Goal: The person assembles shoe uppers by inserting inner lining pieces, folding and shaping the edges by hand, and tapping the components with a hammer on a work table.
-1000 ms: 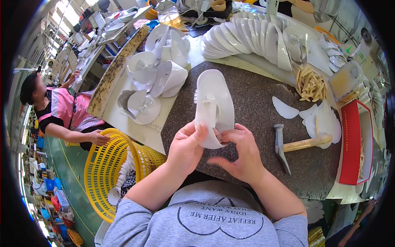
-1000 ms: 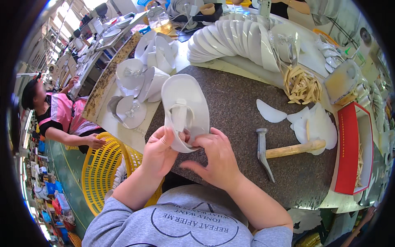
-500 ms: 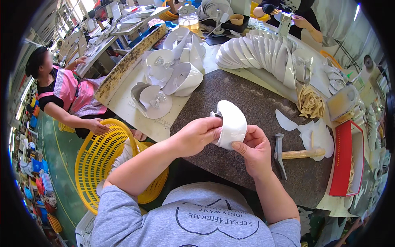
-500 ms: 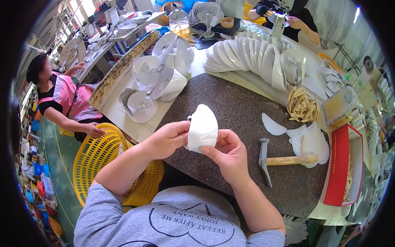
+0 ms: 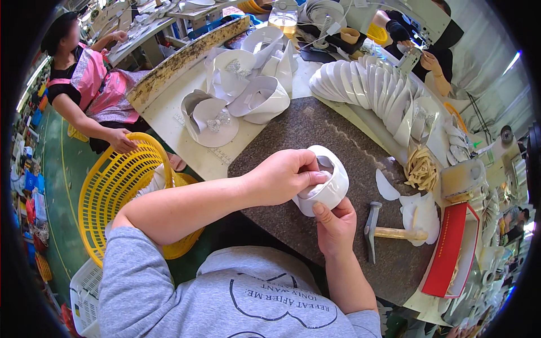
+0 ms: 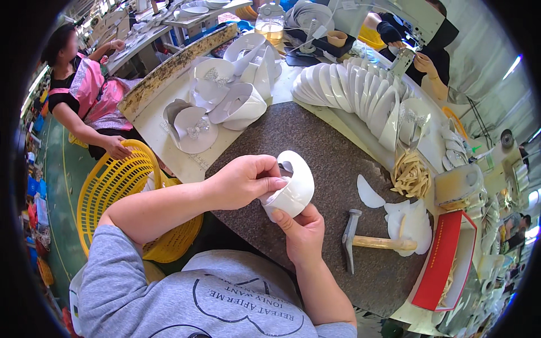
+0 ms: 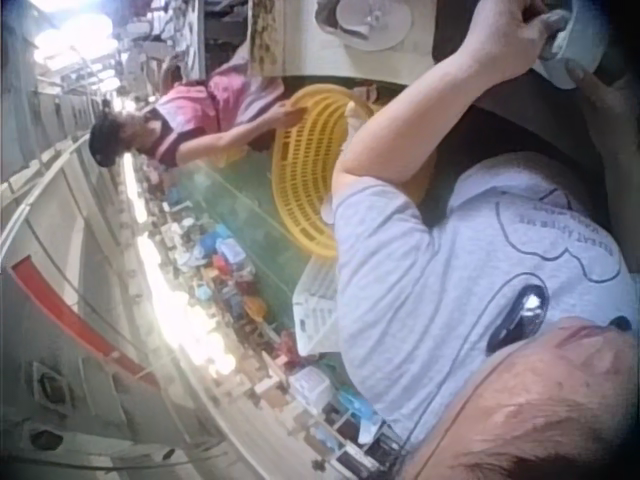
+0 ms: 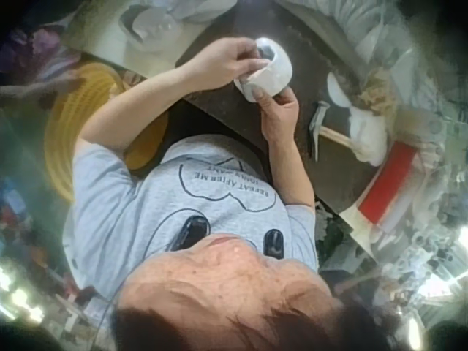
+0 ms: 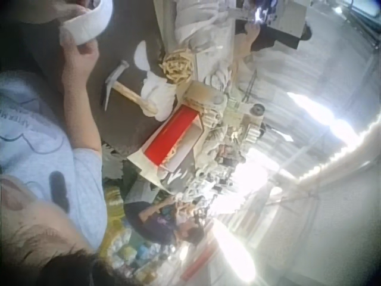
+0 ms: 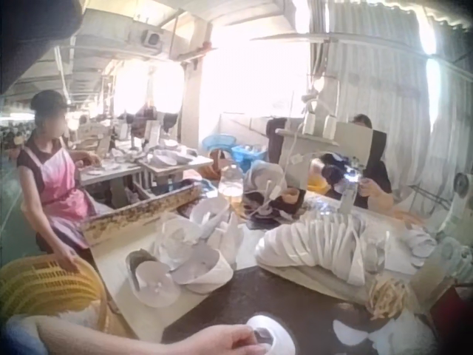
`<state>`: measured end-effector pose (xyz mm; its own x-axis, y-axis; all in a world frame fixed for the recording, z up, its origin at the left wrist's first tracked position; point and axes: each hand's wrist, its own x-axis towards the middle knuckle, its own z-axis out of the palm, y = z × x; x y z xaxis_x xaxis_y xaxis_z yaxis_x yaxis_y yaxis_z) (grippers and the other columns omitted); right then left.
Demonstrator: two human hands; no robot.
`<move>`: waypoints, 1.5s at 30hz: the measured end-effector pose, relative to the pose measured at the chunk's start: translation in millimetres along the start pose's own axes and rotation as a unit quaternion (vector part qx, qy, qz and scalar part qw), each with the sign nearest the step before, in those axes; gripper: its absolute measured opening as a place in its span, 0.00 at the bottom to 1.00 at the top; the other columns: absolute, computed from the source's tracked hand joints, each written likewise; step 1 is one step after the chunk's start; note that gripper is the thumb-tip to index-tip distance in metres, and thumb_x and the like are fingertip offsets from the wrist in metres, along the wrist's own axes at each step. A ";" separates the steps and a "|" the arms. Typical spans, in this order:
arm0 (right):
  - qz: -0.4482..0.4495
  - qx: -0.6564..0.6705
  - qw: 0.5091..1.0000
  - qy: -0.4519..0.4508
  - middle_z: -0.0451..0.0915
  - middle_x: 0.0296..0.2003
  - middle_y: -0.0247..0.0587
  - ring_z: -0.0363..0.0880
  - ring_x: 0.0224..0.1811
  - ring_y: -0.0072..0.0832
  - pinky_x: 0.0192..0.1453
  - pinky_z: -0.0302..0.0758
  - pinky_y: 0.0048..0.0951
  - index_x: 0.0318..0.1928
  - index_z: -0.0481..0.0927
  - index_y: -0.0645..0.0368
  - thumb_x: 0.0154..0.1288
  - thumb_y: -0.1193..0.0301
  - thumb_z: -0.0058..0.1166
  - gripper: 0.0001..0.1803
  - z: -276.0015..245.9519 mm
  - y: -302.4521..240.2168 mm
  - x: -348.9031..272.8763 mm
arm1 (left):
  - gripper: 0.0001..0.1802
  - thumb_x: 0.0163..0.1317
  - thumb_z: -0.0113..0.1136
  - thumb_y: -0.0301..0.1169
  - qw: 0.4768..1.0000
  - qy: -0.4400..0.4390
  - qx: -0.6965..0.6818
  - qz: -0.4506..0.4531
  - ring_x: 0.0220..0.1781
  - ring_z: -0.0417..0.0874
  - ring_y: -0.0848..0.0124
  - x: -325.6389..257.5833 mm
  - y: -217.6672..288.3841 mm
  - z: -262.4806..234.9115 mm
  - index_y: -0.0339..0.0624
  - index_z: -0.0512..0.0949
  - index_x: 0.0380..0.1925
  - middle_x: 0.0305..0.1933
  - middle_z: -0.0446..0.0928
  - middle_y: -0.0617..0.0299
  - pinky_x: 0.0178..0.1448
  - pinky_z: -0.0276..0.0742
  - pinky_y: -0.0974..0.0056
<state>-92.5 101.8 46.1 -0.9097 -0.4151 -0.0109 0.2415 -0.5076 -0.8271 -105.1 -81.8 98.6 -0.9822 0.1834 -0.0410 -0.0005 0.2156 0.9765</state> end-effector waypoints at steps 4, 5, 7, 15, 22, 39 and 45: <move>0.018 0.001 1.000 -0.013 0.83 0.47 0.38 0.81 0.51 0.25 0.57 0.76 0.29 0.49 0.82 0.62 0.60 0.78 0.66 0.16 -4.3 -1.2 -4.4 | 0.10 0.67 0.61 0.31 0.999 -0.005 0.052 -0.001 0.30 0.72 0.78 2.2 3.2 3.8 0.36 0.75 0.31 0.26 0.75 0.64 0.35 0.71 0.67; 0.019 0.002 1.000 -0.012 0.83 0.47 0.38 0.81 0.51 0.25 0.57 0.76 0.29 0.49 0.82 0.62 0.60 0.78 0.66 0.16 -4.3 -1.9 -4.6 | 0.10 0.67 0.61 0.31 0.998 -0.001 0.057 0.004 0.30 0.73 0.77 2.6 3.8 4.9 0.36 0.75 0.31 0.26 0.76 0.63 0.35 0.72 0.67; 0.025 -0.004 1.000 -0.006 0.83 0.47 0.38 0.81 0.51 0.24 0.57 0.76 0.29 0.49 0.82 0.62 0.61 0.79 0.65 0.15 -4.3 -3.6 -5.6 | 0.09 0.67 0.61 0.30 0.998 -0.004 0.056 -0.008 0.30 0.73 0.77 6.0 1.1 5.9 0.35 0.75 0.31 0.26 0.76 0.63 0.35 0.72 0.67; 0.041 0.034 0.998 -0.024 0.83 0.48 0.40 0.80 0.53 0.27 0.61 0.73 0.34 0.50 0.81 0.62 0.61 0.76 0.66 0.16 -14.8 -5.9 -2.7 | 0.06 0.64 0.60 0.25 0.997 -0.029 0.073 -0.012 0.31 0.78 0.71 14.3 3.0 15.2 0.35 0.76 0.31 0.28 0.79 0.57 0.38 0.75 0.63; 0.039 0.041 0.998 0.011 0.82 0.51 0.39 0.79 0.55 0.29 0.64 0.69 0.36 0.53 0.79 0.62 0.63 0.72 0.63 0.18 -17.3 -0.9 1.2 | 0.03 0.61 0.60 0.23 0.977 -0.033 0.158 0.139 0.36 0.82 0.55 29.3 -6.5 11.3 0.36 0.75 0.32 0.33 0.80 0.52 0.41 0.77 0.57; -0.063 0.047 0.997 0.017 0.77 0.56 0.43 0.78 0.57 0.31 0.61 0.75 0.35 0.61 0.70 0.62 0.71 0.64 0.55 0.23 -27.1 14.7 1.8 | 0.13 0.54 0.66 0.31 0.829 0.285 0.235 0.419 0.44 0.77 0.61 8.2 -25.8 47.6 0.47 0.76 0.40 0.40 0.73 0.60 0.49 0.73 0.57; -0.062 0.039 0.997 -0.009 0.76 0.56 0.41 0.77 0.58 0.31 0.61 0.76 0.33 0.62 0.70 0.60 0.73 0.59 0.50 0.24 -28.2 20.9 -0.3 | 0.16 0.55 0.63 0.31 0.836 0.287 0.245 0.399 0.47 0.77 0.61 -14.4 -26.7 66.2 0.42 0.75 0.44 0.42 0.75 0.60 0.55 0.74 0.59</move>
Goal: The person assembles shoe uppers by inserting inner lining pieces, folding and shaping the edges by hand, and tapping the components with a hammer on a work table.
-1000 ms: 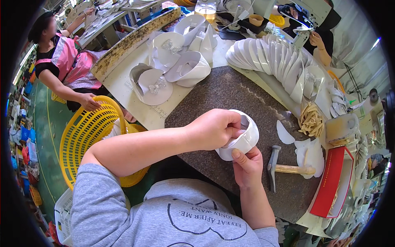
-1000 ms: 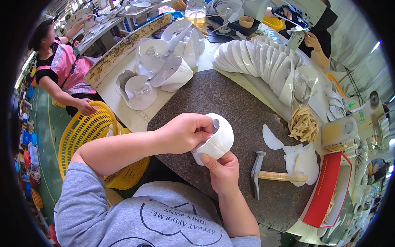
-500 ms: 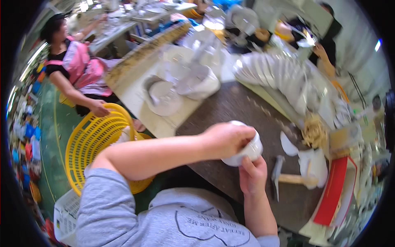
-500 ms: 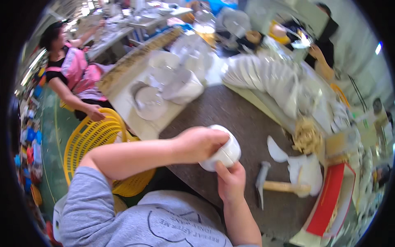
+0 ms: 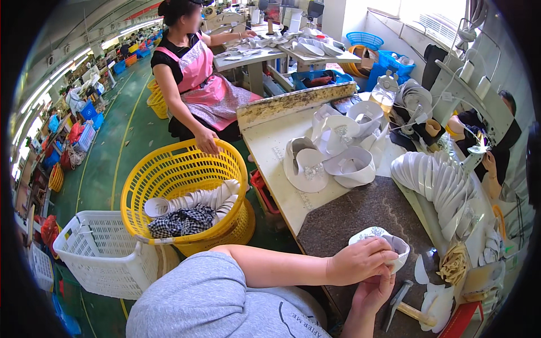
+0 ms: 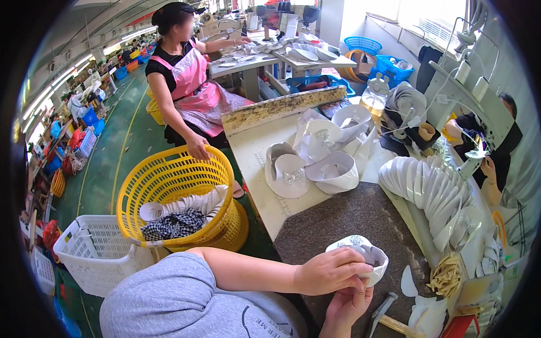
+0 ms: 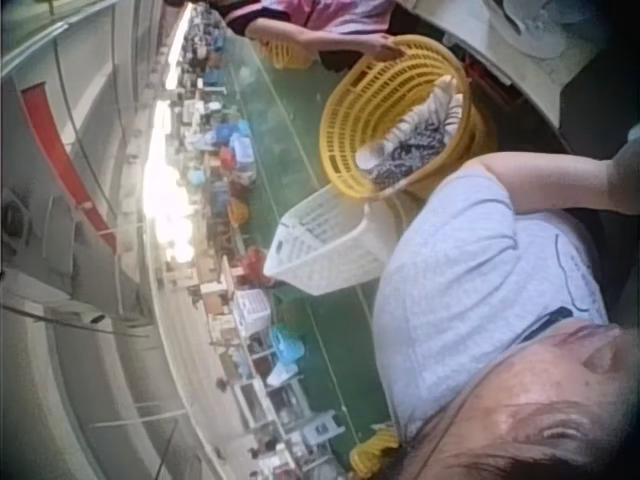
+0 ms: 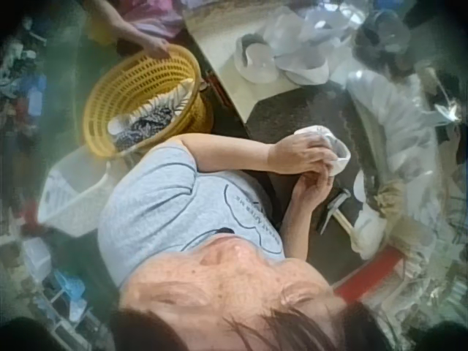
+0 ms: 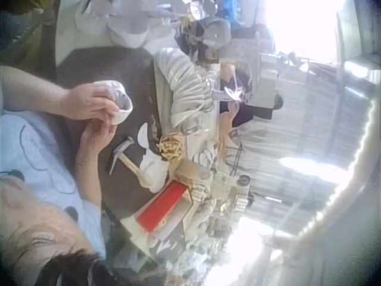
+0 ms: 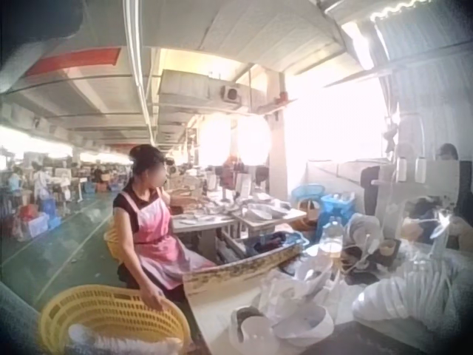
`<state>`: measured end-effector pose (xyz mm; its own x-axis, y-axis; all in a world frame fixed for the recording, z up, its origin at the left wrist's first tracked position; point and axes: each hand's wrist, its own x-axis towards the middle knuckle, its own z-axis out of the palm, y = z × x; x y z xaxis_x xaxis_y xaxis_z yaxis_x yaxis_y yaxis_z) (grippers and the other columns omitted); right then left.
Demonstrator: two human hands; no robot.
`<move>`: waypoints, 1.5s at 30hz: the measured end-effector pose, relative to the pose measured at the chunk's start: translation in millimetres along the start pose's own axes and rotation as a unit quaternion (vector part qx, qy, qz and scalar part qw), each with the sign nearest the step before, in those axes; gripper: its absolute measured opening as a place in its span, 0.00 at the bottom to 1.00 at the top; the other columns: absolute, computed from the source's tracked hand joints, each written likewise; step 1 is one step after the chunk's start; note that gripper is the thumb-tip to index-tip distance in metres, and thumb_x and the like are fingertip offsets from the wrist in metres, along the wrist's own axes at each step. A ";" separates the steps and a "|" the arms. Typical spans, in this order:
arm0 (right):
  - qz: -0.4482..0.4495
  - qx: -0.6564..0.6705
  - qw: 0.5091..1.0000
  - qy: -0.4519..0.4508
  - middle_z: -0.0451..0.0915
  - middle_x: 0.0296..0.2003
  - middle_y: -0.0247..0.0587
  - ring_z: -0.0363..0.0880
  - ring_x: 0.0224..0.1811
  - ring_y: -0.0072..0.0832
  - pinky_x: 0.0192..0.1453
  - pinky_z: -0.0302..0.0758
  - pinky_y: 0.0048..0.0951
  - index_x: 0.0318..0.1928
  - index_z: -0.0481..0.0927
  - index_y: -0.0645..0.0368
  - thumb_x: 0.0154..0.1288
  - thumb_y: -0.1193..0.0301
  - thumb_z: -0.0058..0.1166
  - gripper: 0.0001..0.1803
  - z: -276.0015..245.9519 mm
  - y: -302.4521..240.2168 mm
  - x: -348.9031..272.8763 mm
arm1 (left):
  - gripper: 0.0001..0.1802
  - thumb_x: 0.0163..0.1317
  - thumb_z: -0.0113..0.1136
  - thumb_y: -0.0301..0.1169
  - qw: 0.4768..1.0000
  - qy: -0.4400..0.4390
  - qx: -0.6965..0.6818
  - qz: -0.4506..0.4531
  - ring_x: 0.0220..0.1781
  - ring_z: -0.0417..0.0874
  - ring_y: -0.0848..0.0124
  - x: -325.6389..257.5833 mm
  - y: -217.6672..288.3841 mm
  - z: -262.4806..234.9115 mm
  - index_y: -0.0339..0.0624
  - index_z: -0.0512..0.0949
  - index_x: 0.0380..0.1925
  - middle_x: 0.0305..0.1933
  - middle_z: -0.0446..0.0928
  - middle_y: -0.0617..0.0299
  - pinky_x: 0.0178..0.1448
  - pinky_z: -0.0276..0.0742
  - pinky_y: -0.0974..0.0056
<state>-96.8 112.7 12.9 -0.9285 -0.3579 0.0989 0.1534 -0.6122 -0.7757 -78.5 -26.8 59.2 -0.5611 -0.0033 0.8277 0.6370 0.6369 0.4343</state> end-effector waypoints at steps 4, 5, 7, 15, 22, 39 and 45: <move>0.022 0.063 0.998 -0.001 0.73 0.60 0.42 0.73 0.62 0.32 0.66 0.71 0.37 0.65 0.67 0.59 0.74 0.56 0.48 0.27 13.1 -8.1 -1.1 | 0.16 0.54 0.65 0.30 0.998 0.009 -0.038 -0.048 0.45 0.79 0.59 -3.0 -0.9 -2.1 0.41 0.77 0.44 0.42 0.76 0.58 0.52 0.77 0.58; 0.026 0.058 0.998 -0.023 0.71 0.61 0.42 0.71 0.64 0.32 0.67 0.69 0.38 0.66 0.65 0.60 0.74 0.55 0.46 0.28 10.7 -7.0 -2.5 | 0.16 0.55 0.66 0.30 0.997 0.006 -0.042 -0.056 0.46 0.81 0.58 -4.9 -2.7 -3.8 0.42 0.79 0.44 0.42 0.78 0.57 0.51 0.78 0.58; 0.026 0.053 0.997 -0.047 0.70 0.63 0.42 0.70 0.65 0.32 0.68 0.67 0.38 0.67 0.64 0.60 0.75 0.54 0.45 0.29 11.5 -5.5 -3.4 | 0.14 0.55 0.66 0.30 0.998 -0.001 -0.033 -0.058 0.46 0.81 0.58 -9.4 -5.4 -5.6 0.41 0.79 0.42 0.41 0.78 0.56 0.51 0.78 0.58; 0.175 -0.169 0.969 0.046 0.78 0.55 0.42 0.76 0.58 0.31 0.59 0.73 0.35 0.60 0.74 0.64 0.70 0.62 0.57 0.24 -12.3 -27.9 -23.8 | 0.09 0.49 0.61 0.23 0.993 -0.086 -0.040 -0.064 0.42 0.78 0.53 -15.4 -16.9 -51.0 0.40 0.76 0.32 0.37 0.74 0.55 0.48 0.74 0.54; -0.284 -0.750 0.529 -0.277 0.81 0.39 0.35 0.76 0.50 0.38 0.69 0.62 0.52 0.40 0.80 0.55 0.52 0.68 0.67 0.14 50.8 -55.4 -4.3 | 0.05 0.50 0.59 0.32 0.941 -0.267 0.122 0.165 0.48 0.75 0.66 -24.7 -24.7 -74.1 0.48 0.77 0.28 0.38 0.72 0.65 0.52 0.69 0.60; -0.242 -0.690 0.640 -0.237 0.77 0.29 0.34 0.73 0.34 0.37 0.43 0.65 0.39 0.35 0.78 0.53 0.49 0.75 0.63 0.11 28.0 -28.9 -5.8 | 0.10 0.53 0.58 0.31 0.932 -0.349 0.088 0.039 0.47 0.74 0.64 -45.1 -29.2 -61.6 0.41 0.74 0.34 0.38 0.71 0.61 0.61 0.70 0.59; -0.221 -0.661 0.681 -0.222 0.79 0.30 0.36 0.76 0.36 0.38 0.45 0.68 0.38 0.36 0.79 0.54 0.48 0.75 0.66 0.12 18.1 -24.7 -2.5 | 0.09 0.55 0.59 0.31 0.938 -0.338 0.081 0.007 0.46 0.75 0.64 -46.3 -12.1 -56.3 0.41 0.74 0.34 0.37 0.71 0.61 0.58 0.69 0.59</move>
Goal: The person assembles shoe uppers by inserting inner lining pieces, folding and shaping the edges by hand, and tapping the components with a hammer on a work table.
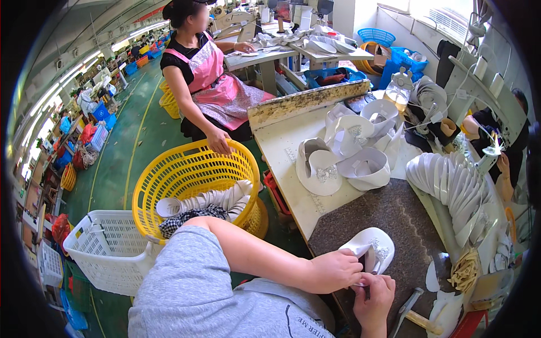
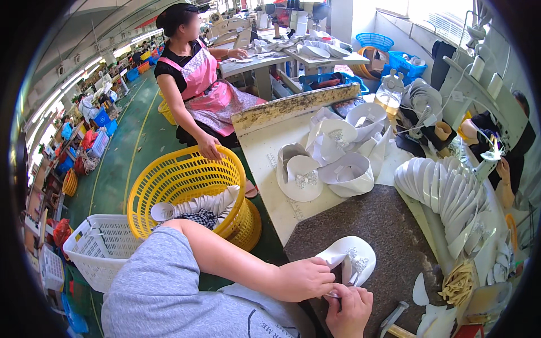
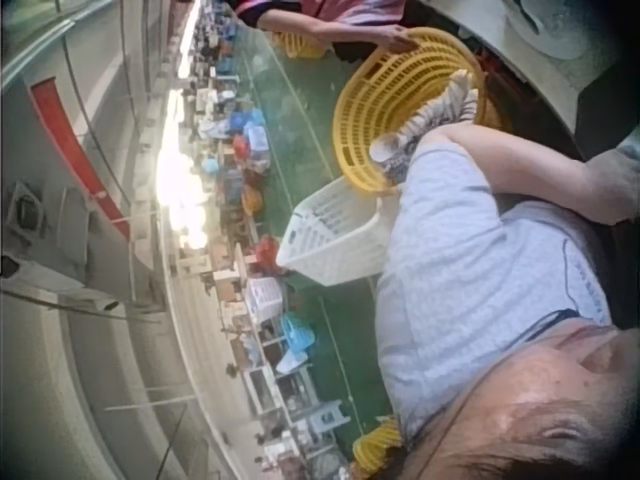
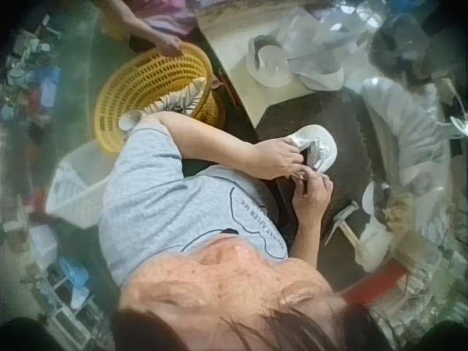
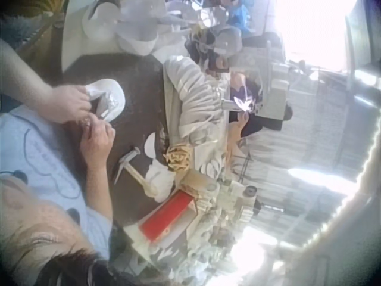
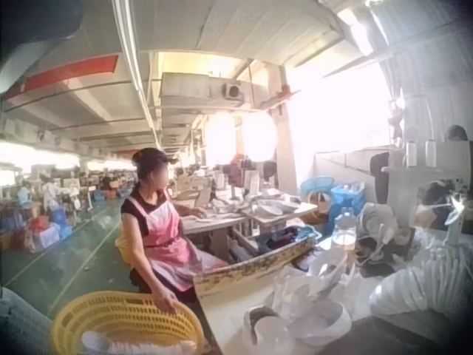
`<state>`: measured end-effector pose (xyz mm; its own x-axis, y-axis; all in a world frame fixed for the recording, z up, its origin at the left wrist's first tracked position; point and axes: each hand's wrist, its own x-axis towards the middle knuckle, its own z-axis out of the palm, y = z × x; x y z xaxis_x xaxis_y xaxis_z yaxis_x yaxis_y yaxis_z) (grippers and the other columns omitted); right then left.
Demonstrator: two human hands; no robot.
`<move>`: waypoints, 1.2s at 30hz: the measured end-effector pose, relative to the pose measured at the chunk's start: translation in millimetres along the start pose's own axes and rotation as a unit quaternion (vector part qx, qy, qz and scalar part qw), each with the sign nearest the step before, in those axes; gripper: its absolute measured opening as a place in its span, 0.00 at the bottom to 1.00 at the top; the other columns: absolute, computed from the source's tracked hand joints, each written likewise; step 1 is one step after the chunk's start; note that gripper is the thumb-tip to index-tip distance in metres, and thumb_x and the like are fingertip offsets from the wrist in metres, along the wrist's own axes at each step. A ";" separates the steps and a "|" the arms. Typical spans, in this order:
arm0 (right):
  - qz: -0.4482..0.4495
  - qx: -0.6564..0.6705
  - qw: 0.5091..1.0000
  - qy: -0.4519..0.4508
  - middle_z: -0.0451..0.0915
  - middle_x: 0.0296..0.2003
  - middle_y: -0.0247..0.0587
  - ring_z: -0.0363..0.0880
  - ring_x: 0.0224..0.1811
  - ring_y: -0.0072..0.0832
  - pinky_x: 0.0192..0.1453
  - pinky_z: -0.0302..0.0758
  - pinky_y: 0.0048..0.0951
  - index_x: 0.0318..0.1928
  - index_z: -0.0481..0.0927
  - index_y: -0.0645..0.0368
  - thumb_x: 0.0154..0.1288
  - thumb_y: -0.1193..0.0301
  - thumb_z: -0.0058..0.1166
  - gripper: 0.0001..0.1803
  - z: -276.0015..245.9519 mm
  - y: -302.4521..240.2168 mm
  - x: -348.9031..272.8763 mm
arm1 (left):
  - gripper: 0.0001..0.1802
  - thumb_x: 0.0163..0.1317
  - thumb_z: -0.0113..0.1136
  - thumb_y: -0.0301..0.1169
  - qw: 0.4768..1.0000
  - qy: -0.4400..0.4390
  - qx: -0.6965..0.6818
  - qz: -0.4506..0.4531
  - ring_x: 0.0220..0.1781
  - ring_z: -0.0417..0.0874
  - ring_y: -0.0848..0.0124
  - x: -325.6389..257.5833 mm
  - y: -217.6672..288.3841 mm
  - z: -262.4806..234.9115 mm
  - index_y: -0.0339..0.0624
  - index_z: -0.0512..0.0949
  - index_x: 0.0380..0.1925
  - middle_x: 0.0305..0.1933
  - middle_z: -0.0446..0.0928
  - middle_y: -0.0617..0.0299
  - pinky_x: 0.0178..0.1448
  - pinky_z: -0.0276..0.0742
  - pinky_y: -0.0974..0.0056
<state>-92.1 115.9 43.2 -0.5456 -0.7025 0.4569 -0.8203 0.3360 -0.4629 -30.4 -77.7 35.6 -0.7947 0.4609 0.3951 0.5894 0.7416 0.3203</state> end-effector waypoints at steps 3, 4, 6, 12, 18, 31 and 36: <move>-0.023 -0.008 1.000 0.002 0.80 0.31 0.36 0.77 0.38 0.38 0.47 0.69 0.38 0.35 0.79 0.55 0.48 0.74 0.66 0.12 -4.1 -5.1 5.4 | 0.10 0.55 0.60 0.32 1.000 -0.019 0.011 -0.010 0.44 0.75 0.64 3.5 -1.5 0.6 0.41 0.74 0.35 0.35 0.71 0.61 0.56 0.69 0.60; -0.036 -0.008 0.999 -0.004 0.80 0.32 0.37 0.78 0.39 0.38 0.47 0.70 0.39 0.34 0.79 0.55 0.48 0.74 0.66 0.11 -6.5 -6.2 6.4 | 0.09 0.55 0.60 0.32 0.999 -0.033 0.010 -0.008 0.44 0.75 0.64 1.7 -2.2 0.8 0.41 0.74 0.34 0.35 0.71 0.61 0.55 0.69 0.60; -0.047 0.011 0.999 -0.004 0.80 0.32 0.37 0.78 0.39 0.39 0.46 0.70 0.39 0.34 0.79 0.55 0.48 0.74 0.66 0.11 -6.6 1.2 5.2 | 0.09 0.55 0.59 0.32 0.999 -0.049 0.011 -0.001 0.43 0.75 0.64 1.2 -0.3 0.7 0.42 0.74 0.34 0.34 0.71 0.61 0.55 0.69 0.60; -0.014 -0.014 0.999 -0.031 0.80 0.32 0.37 0.78 0.38 0.39 0.45 0.71 0.37 0.36 0.79 0.55 0.49 0.75 0.65 0.11 -8.5 3.5 -10.6 | 0.08 0.54 0.61 0.31 0.995 -0.018 0.097 -0.013 0.42 0.75 0.61 1.9 23.3 6.9 0.42 0.73 0.31 0.34 0.71 0.59 0.52 0.71 0.58; -0.033 0.069 0.973 0.216 0.81 0.44 0.45 0.79 0.48 0.41 0.53 0.76 0.38 0.42 0.78 0.59 0.58 0.80 0.61 0.11 -19.3 3.5 11.5 | 0.10 0.55 0.62 0.23 0.928 0.097 -0.307 -0.189 0.41 0.79 0.57 26.9 6.7 -25.5 0.43 0.77 0.37 0.39 0.76 0.56 0.47 0.73 0.58; -0.164 -0.229 0.958 -0.052 0.80 0.52 0.44 0.82 0.42 0.33 0.41 0.78 0.32 0.51 0.80 0.59 0.56 0.71 0.54 0.20 -27.0 -6.0 71.5 | 0.16 0.75 0.49 0.36 0.601 0.246 -0.711 -0.271 0.53 0.77 0.73 30.9 2.7 -45.1 0.36 0.70 0.53 0.51 0.77 0.60 0.60 0.72 0.65; -0.096 -0.476 0.859 -0.163 0.82 0.46 0.38 0.83 0.42 0.34 0.41 0.78 0.34 0.51 0.79 0.54 0.58 0.64 0.54 0.20 7.7 -15.5 75.0 | 0.14 0.75 0.50 0.36 0.597 0.221 -0.702 -0.319 0.50 0.75 0.76 30.0 17.5 -33.7 0.37 0.70 0.50 0.48 0.76 0.61 0.55 0.70 0.70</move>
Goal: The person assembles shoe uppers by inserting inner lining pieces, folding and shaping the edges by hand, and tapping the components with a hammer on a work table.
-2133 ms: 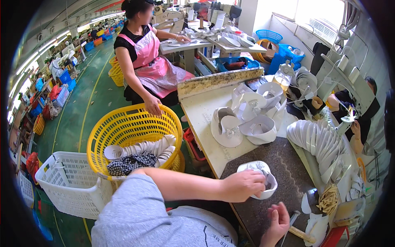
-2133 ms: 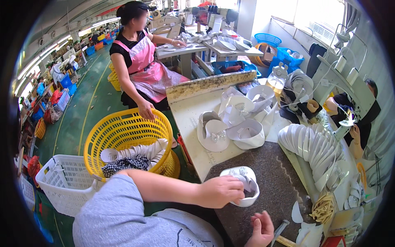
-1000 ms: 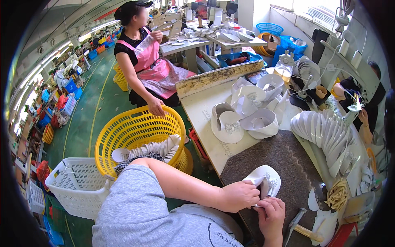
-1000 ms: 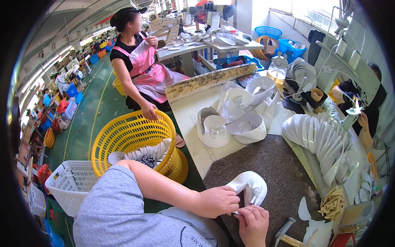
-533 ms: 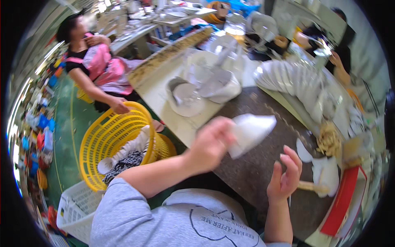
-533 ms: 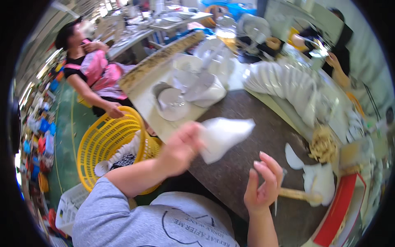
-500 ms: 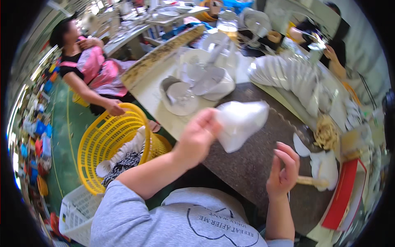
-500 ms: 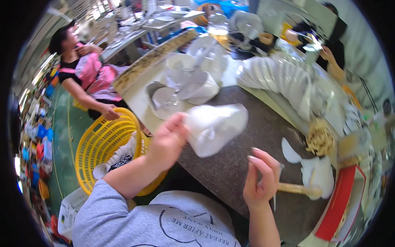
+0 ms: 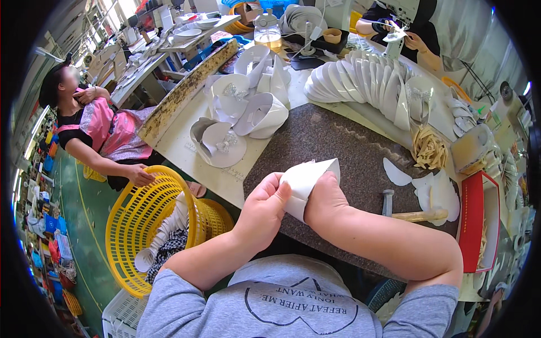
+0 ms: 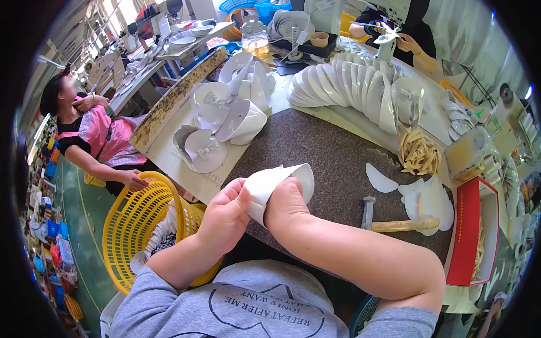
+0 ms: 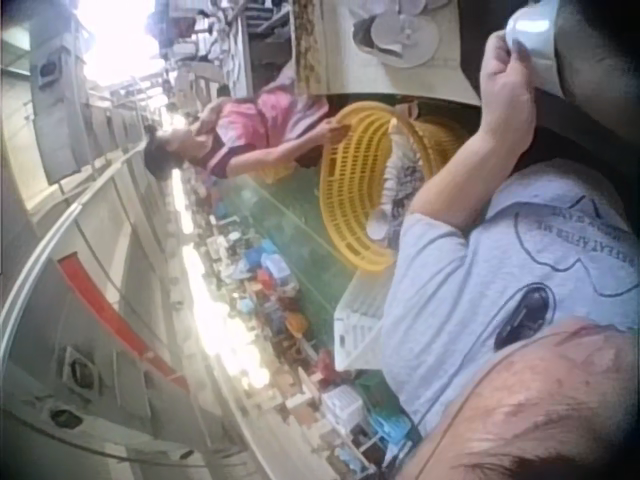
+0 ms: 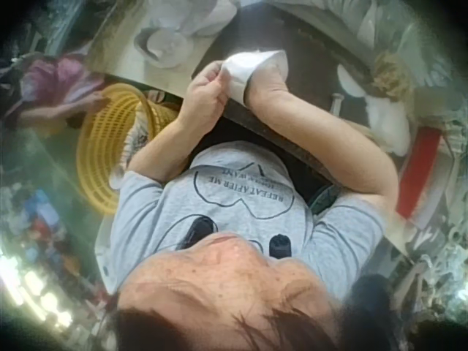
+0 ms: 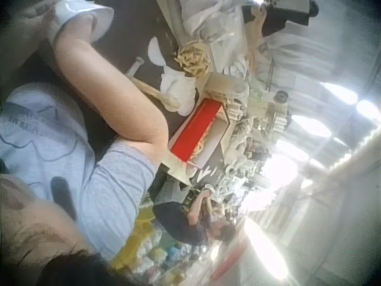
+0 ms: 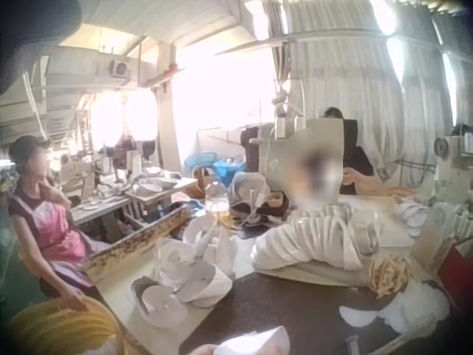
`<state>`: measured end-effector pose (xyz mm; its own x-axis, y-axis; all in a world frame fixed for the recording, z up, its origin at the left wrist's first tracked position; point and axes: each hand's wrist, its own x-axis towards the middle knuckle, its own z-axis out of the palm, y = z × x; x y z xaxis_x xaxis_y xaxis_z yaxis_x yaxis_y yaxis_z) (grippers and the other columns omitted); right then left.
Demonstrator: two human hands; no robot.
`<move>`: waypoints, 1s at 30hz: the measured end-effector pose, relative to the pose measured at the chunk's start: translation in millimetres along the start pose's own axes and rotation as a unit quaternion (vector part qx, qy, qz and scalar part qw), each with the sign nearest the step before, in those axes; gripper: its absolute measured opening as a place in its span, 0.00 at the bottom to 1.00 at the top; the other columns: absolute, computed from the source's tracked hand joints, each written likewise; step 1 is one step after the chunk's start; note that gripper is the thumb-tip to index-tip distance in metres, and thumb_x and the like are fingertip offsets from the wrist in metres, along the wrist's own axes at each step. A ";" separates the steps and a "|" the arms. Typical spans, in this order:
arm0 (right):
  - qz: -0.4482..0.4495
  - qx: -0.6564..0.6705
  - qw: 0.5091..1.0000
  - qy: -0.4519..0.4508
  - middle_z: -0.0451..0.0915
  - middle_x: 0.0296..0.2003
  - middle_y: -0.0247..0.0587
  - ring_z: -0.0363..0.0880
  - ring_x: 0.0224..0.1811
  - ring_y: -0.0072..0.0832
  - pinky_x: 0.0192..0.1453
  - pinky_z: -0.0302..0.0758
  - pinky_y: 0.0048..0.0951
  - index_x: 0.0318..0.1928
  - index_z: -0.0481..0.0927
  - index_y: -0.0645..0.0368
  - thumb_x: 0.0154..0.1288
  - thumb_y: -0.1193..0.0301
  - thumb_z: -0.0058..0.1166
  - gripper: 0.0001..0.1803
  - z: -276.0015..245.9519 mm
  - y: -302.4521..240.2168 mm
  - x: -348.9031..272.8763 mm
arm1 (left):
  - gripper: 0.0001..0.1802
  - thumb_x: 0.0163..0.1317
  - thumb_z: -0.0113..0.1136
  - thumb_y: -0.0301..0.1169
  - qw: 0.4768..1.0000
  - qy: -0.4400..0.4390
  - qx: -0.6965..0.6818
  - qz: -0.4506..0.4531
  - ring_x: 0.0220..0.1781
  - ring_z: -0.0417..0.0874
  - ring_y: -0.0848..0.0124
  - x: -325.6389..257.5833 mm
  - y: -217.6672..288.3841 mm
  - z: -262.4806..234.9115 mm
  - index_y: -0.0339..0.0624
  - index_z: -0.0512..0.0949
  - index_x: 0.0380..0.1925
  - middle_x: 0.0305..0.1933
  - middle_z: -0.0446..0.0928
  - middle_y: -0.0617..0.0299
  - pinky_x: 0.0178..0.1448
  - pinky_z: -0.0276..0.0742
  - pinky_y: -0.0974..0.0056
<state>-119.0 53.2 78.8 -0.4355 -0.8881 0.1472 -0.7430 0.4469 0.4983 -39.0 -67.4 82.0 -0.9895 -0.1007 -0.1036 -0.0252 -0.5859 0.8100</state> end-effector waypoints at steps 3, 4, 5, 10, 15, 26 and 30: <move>-0.068 0.239 0.960 -0.132 0.83 0.37 0.36 0.85 0.37 0.32 0.36 0.80 0.32 0.37 0.83 0.50 0.57 0.69 0.57 0.06 -12.4 23.6 9.8 | 0.16 0.74 0.50 0.35 0.998 -0.022 -0.054 -0.006 0.55 0.77 0.69 1.7 3.6 -20.4 0.34 0.69 0.54 0.52 0.77 0.56 0.62 0.71 0.64; -0.038 0.333 0.940 0.065 0.83 0.36 0.35 0.84 0.35 0.32 0.33 0.78 0.32 0.35 0.83 0.50 0.56 0.71 0.57 0.06 -5.0 28.8 3.2 | 0.17 0.74 0.48 0.36 0.998 0.006 -0.068 0.015 0.54 0.78 0.69 6.6 11.4 -26.4 0.33 0.69 0.54 0.51 0.77 0.57 0.59 0.72 0.64; -0.009 0.410 0.876 0.255 0.83 0.35 0.34 0.83 0.32 0.32 0.30 0.77 0.32 0.34 0.83 0.51 0.54 0.73 0.58 0.06 5.0 34.7 -2.7 | 0.18 0.75 0.47 0.37 0.995 0.037 -0.086 0.036 0.52 0.78 0.70 14.9 17.6 -34.7 0.32 0.69 0.54 0.49 0.77 0.57 0.57 0.72 0.65; -0.027 0.596 0.761 0.257 0.84 0.36 0.34 0.81 0.30 0.30 0.33 0.79 0.28 0.35 0.82 0.52 0.50 0.83 0.58 0.13 23.7 18.6 -66.0 | 0.14 0.75 0.45 0.35 0.989 0.134 -0.056 -0.007 0.33 0.75 0.73 39.6 40.1 -73.8 0.35 0.74 0.46 0.36 0.77 0.63 0.42 0.72 0.67; 0.026 0.366 0.894 0.258 0.82 0.45 0.34 0.80 0.42 0.29 0.45 0.77 0.28 0.38 0.81 0.53 0.51 0.77 0.60 0.11 -10.6 16.5 -52.6 | 0.12 0.73 0.50 0.33 0.994 0.052 0.017 -0.099 0.36 0.81 0.72 49.6 43.9 -63.9 0.36 0.75 0.46 0.39 0.80 0.60 0.42 0.77 0.66; -0.094 0.208 0.942 0.244 0.77 0.37 0.27 0.71 0.42 0.24 0.50 0.68 0.34 0.42 0.85 0.53 0.46 0.69 0.58 0.19 18.4 -20.3 -79.8 | 0.10 0.66 0.60 0.37 0.957 0.043 0.111 -0.263 0.15 0.60 0.82 101.9 15.4 -50.0 0.43 0.79 0.38 0.20 0.69 0.71 0.18 0.51 0.72; -0.087 0.274 0.937 0.198 0.79 0.46 0.30 0.72 0.54 0.26 0.63 0.64 0.37 0.45 0.81 0.56 0.51 0.69 0.58 0.18 19.2 -23.0 -74.5 | 0.11 0.68 0.57 0.37 0.935 -0.055 0.291 -0.196 0.19 0.65 0.81 107.5 6.6 -37.3 0.42 0.79 0.42 0.23 0.71 0.71 0.23 0.58 0.72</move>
<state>-79.2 111.2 39.9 -0.1411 -0.8744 0.4642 -0.9820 0.1831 0.0464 -140.3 -112.1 54.7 -0.8959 0.1322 -0.4242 -0.4303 -0.0202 0.9025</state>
